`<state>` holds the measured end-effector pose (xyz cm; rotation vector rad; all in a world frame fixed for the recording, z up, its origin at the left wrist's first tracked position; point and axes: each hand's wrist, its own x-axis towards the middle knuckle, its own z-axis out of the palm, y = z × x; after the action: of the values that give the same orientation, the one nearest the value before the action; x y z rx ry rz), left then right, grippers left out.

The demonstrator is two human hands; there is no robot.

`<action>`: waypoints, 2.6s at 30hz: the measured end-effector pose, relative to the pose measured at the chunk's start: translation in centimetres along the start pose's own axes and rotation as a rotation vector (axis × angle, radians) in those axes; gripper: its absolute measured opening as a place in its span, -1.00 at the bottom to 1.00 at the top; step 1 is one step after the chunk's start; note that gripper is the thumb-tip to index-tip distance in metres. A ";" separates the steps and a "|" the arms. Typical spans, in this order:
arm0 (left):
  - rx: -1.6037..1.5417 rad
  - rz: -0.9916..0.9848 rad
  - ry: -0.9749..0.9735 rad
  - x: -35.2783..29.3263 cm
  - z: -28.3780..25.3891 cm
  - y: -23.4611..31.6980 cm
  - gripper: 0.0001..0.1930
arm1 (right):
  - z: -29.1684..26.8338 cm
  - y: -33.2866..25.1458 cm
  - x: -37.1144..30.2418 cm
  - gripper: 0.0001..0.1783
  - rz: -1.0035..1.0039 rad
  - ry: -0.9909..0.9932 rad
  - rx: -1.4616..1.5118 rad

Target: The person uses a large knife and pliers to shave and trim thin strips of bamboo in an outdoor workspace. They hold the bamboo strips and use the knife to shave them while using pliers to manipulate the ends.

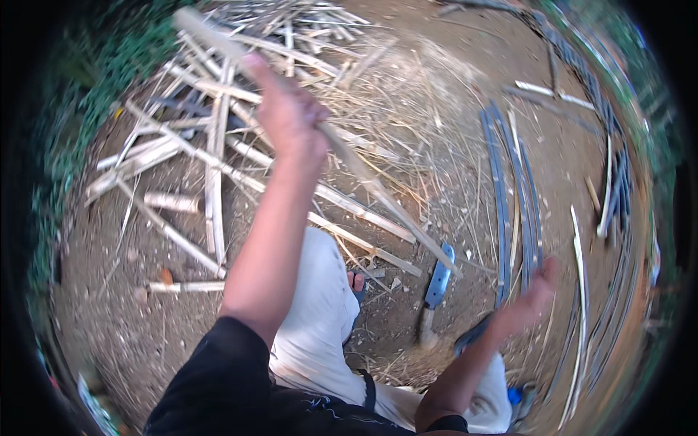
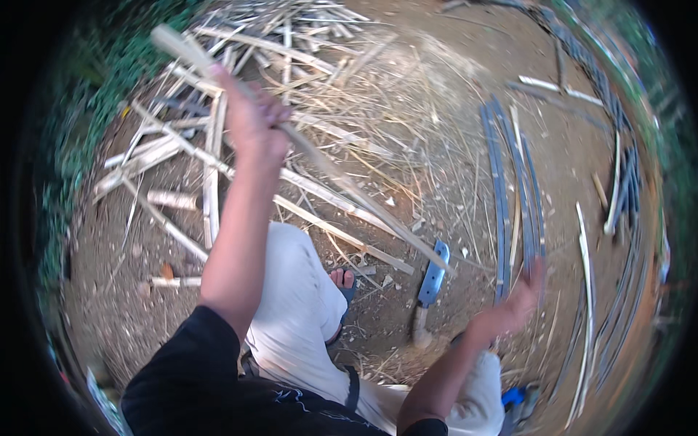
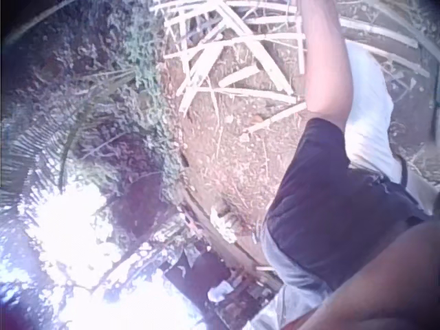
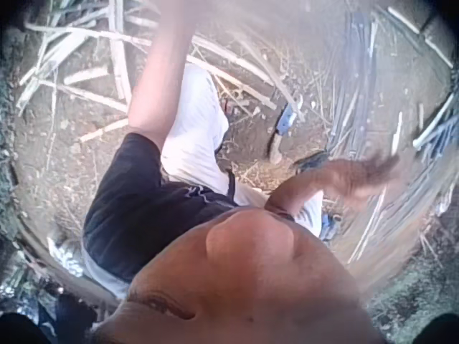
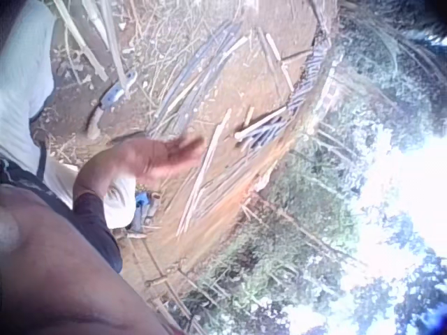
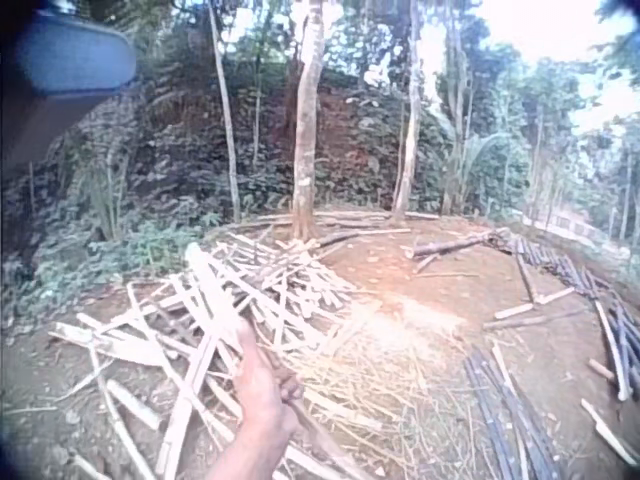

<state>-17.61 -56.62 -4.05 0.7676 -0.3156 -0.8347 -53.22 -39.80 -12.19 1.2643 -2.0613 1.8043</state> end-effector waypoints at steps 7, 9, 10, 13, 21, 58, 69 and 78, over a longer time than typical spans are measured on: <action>0.084 -0.149 0.019 -0.2 1.4 -0.4 -0.33 | -2.8 -20.2 1.6 -0.50 -1.151 -0.214 0.724; 0.087 -0.158 0.004 -0.6 1.6 -0.7 -0.33 | -2.5 -19.7 0.7 -0.49 -1.132 -0.361 0.722; 0.080 -0.169 -0.004 -0.7 1.7 -1.1 -0.32 | -2.0 -19.2 0.2 -0.49 -1.117 -0.412 0.714; 0.142 -0.149 0.031 0.1 0.1 -0.7 -0.31 | 0.0 -16.3 -2.6 -0.48 -1.011 -0.594 0.716; 0.096 -0.198 -0.137 -0.8 1.4 -1.6 -0.30 | 9.2 -5.6 -7.0 -0.46 -0.677 -0.718 0.120; 0.277 -1.040 -1.052 -17.5 3.0 -5.1 -0.44 | 9.5 -5.7 10.6 -0.11 0.427 -0.741 0.861; 0.213 -1.234 -0.868 -15.0 2.8 -4.3 -0.59 | -1.7 24.3 -20.5 -0.03 0.241 -1.241 -0.887; 0.254 -1.295 -0.903 -15.7 3.6 -4.6 -0.62 | -2.1 27.4 -20.5 -0.11 0.383 -1.029 -0.881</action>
<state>-32.16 -48.40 -4.29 0.7469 -0.7493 -2.4154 -58.55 -29.50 -44.46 1.6633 -3.1550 -0.0306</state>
